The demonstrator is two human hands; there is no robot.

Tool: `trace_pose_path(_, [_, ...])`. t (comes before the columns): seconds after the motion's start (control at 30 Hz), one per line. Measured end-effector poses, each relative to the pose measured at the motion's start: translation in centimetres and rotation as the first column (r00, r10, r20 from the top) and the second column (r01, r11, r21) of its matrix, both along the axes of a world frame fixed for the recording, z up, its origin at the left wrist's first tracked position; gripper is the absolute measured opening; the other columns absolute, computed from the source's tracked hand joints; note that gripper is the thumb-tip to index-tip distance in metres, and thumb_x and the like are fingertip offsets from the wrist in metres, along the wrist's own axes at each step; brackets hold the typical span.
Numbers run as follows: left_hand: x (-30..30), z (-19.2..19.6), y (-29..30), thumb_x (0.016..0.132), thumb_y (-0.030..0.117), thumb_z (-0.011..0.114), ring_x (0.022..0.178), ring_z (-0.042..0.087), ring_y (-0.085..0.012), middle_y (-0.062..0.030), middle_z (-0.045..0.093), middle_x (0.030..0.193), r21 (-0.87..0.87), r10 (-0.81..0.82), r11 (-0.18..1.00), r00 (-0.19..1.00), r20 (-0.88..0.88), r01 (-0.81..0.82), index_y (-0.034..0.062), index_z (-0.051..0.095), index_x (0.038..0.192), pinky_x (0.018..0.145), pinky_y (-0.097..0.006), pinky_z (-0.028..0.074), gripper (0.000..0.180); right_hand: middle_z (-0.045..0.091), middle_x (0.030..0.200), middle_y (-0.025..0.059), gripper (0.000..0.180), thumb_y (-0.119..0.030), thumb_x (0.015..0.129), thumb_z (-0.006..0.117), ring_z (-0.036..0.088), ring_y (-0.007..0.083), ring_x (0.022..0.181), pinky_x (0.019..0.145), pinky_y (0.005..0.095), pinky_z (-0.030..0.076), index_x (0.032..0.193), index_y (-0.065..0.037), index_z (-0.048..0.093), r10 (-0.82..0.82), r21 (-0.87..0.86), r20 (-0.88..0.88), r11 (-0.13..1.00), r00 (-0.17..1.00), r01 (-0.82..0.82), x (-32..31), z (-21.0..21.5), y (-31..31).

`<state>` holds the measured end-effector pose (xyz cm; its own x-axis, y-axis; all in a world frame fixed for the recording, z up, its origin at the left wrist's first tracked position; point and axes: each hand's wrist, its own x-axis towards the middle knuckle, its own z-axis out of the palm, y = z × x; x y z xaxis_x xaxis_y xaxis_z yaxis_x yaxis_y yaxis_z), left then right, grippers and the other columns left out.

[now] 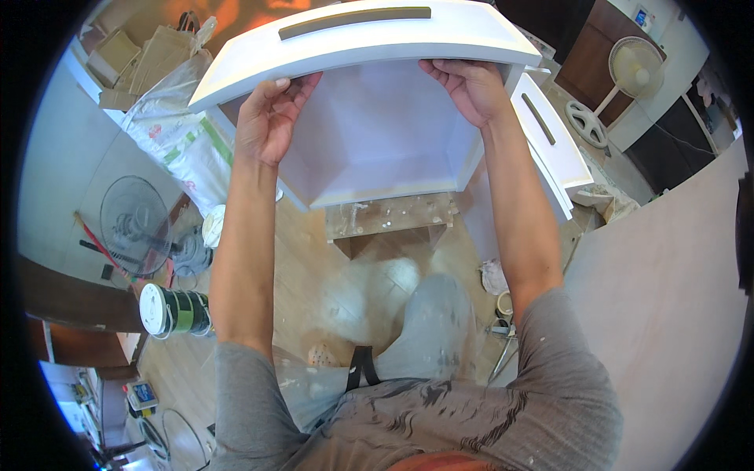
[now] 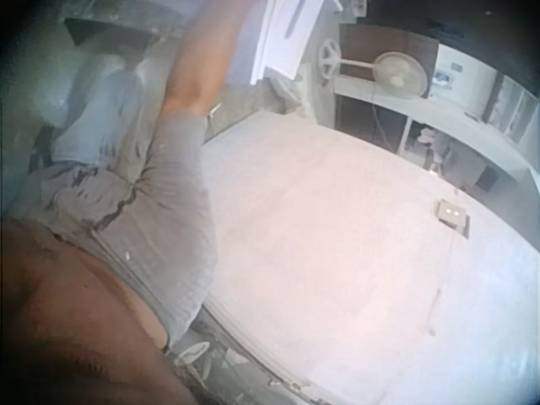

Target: The person applies masking tape to the edges of a white drawer front, then uses a caulking gun to apply adhesive to the drawer interior. The drawer is placed on a wooden block on the floor.

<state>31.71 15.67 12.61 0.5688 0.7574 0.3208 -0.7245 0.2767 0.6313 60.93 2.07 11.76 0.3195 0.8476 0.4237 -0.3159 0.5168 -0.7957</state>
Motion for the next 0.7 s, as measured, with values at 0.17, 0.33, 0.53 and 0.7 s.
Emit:
trace_pose_path(0.17, [0.7, 0.7, -1.2, 0.085, -0.009, 0.06, 0.119, 0.062, -0.0356, -0.0159, 0.067, 0.112, -0.03, 0.003, 1.0, 0.999, 0.045, -0.002, -0.0091, 0.058, 0.117, 0.119, -0.059, 0.042, 0.032, 0.067, 0.122, 0.0162, 0.036, 0.012, 0.089, 0.061, 0.065, 0.03, 0.116, 0.108, 0.0458, 0.053, 0.124, 0.005, 0.06, 0.02, 0.053, -0.064, 0.998, 0.998, -0.016, 0.0, 0.6, -1.4])
trace_pose_path(0.33, [1.2, 1.3, -2.9, 0.085, -0.009, 0.058, 0.12, 0.062, -0.0369, -0.0161, 0.068, 0.111, 0.063, -0.065, 0.996, 0.997, 0.035, 0.063, -0.0099, 0.058, 0.117, 0.121, -0.06, 0.039, 0.032, 0.068, 0.12, 0.0145, 0.037, 0.012, 0.088, 0.061, 0.065, 0.0286, 0.116, 0.11, 0.0454, 0.052, 0.123, 0.004, 0.062, 0.035, 0.054, 0.009, 0.998, 0.999, -0.035, 2.2, 0.6, -2.6])
trace_pose_path(0.53, [-0.4, 0.2, -4.8, 0.082, -0.009, 0.057, 0.125, 0.058, -0.0386, -0.0194, 0.065, 0.123, 0.03, -0.113, 0.993, 0.994, -0.003, 0.113, -0.0103, 0.055, 0.124, 0.123, -0.059, 0.036, 0.042, 0.067, 0.12, 0.0192, 0.035, 0.013, 0.087, 0.058, 0.065, 0.0329, 0.115, 0.109, 0.0493, 0.052, 0.121, 0.009, 0.061, 0.027, 0.048, -0.049, 0.999, 0.998, -0.025, 1.2, -0.4, -5.0])
trace_pose_path(0.7, [-0.8, 0.1, -6.6, 0.08, -0.008, 0.057, 0.133, 0.052, -0.0402, -0.022, 0.06, 0.132, 0.037, -0.123, 0.992, 0.992, -0.038, 0.125, -0.0103, 0.047, 0.135, 0.124, -0.061, 0.034, 0.056, 0.066, 0.123, 0.02, 0.04, 0.013, 0.086, 0.057, 0.065, 0.0337, 0.117, 0.11, 0.0487, 0.051, 0.126, 0.008, 0.058, -0.019, 0.041, -0.041, 0.999, 0.999, 0.021, 0.6, -1.2, -7.4])
